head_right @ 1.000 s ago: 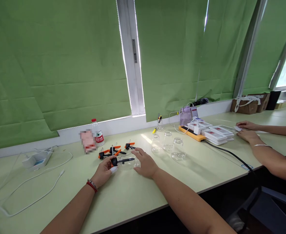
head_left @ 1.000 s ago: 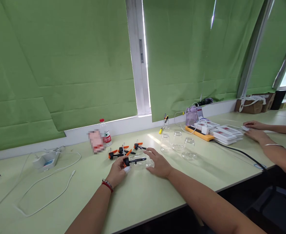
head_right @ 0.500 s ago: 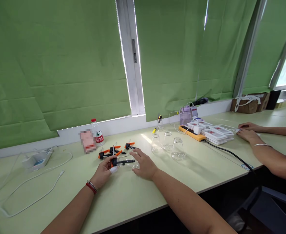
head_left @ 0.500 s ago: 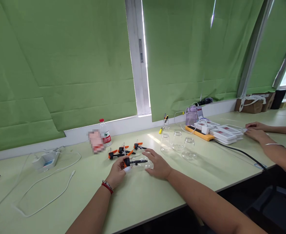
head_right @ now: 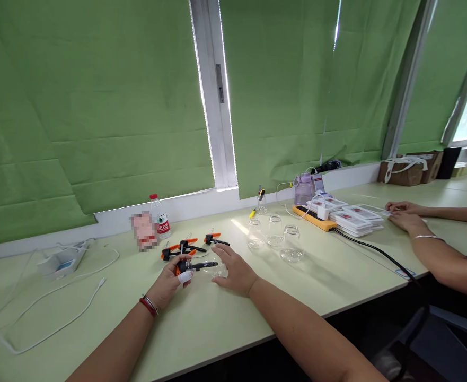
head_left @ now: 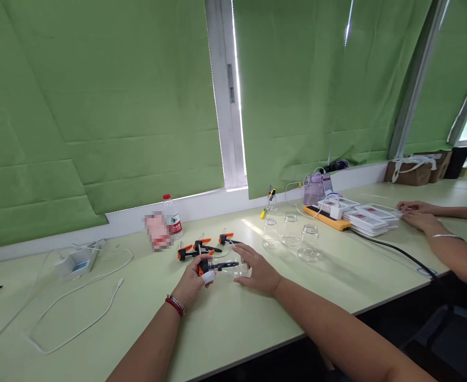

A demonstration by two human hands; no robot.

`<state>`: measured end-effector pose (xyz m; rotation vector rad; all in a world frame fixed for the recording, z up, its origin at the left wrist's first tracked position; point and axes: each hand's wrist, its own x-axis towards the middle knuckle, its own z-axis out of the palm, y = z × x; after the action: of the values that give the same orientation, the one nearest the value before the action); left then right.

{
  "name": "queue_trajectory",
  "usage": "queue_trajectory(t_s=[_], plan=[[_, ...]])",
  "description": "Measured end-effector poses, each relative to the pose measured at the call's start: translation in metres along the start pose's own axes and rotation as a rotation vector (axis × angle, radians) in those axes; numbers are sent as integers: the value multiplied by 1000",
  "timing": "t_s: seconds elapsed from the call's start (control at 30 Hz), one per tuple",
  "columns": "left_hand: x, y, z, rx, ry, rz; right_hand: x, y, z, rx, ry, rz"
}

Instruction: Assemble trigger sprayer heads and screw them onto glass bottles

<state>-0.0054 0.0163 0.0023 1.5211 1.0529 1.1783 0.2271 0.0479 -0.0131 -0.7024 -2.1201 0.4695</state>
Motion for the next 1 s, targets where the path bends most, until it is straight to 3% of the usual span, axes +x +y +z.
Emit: queue_trajectory(t_s=[0.13, 0.27, 0.4, 0.77, 1.0], plan=[[1, -2, -2, -48, -2, 9, 0, 4, -1, 126, 29, 138], [0, -1, -2, -51, -8, 4, -2, 10, -4, 227, -45, 295], [-1, 0, -2, -42, -3, -6, -3, 19, -7, 282, -113, 320], [-1, -3, -6, -59, -68, -20, 0, 19, -6, 581, -103, 390], [0, -4, -3, -78, -47, -21, 2, 13, -7, 506, -116, 445]])
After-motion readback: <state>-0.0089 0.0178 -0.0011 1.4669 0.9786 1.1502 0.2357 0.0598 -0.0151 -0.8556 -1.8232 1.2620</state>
